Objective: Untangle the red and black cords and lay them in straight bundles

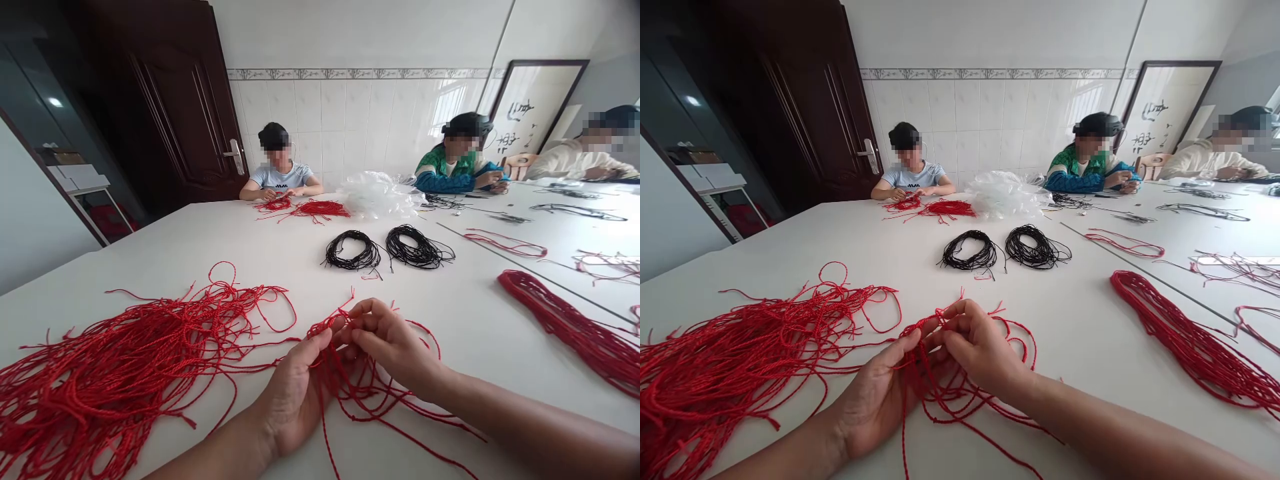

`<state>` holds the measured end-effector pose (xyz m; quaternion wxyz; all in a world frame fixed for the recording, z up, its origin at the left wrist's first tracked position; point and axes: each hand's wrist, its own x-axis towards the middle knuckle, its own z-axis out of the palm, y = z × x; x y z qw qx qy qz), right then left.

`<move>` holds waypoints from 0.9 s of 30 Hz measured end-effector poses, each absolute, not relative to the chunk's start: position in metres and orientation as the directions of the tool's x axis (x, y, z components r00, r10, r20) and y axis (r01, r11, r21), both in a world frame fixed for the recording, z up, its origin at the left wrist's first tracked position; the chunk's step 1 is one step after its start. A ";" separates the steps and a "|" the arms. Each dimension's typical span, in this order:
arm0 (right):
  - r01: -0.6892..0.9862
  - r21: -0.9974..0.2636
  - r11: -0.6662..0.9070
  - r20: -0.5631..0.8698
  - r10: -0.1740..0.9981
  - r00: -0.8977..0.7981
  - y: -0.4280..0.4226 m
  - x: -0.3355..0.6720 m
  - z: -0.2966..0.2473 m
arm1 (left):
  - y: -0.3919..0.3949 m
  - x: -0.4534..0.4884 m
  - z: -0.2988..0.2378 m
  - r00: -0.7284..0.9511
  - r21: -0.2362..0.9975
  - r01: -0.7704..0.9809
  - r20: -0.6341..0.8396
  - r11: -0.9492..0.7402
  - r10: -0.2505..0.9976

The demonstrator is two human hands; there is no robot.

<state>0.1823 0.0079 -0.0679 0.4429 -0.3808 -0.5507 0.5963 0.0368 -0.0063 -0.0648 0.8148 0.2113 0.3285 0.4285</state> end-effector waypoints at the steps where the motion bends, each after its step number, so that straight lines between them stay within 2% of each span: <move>1: -0.106 -0.994 -0.012 0.022 0.948 -0.318 0.008 0.183 -0.067 | -0.006 0.037 -0.065 0.418 0.628 -0.560 -0.348 0.540 0.839; 5: -0.043 -0.998 0.047 0.059 0.927 -0.371 0.006 0.182 -0.072 | -0.005 0.038 -0.064 0.438 0.646 -0.543 -0.327 0.536 0.837; 9: 0.147 -0.972 0.183 0.121 0.927 -0.355 0.003 0.180 -0.079 | -0.004 0.039 -0.064 0.441 0.670 -0.535 -0.299 0.515 0.846; 13: 0.240 -0.936 0.256 0.175 0.933 -0.315 0.003 0.183 -0.079 | -0.002 0.038 -0.064 0.436 0.635 -0.536 -0.356 0.556 0.827; 18: 0.153 -0.968 0.198 0.142 0.939 -0.315 0.004 0.184 -0.079 | -0.001 0.037 -0.064 0.470 0.603 -0.544 -0.358 0.584 0.807; 23: 0.097 -0.987 0.127 0.084 0.930 -0.357 0.004 0.178 -0.080 | -0.001 0.037 -0.065 0.492 0.628 -0.524 -0.329 0.576 0.806; 27: -0.021 -0.993 0.116 0.116 0.934 -0.338 0.003 0.177 -0.075 | -0.002 0.034 -0.066 0.542 0.587 -0.556 -0.281 0.589 0.792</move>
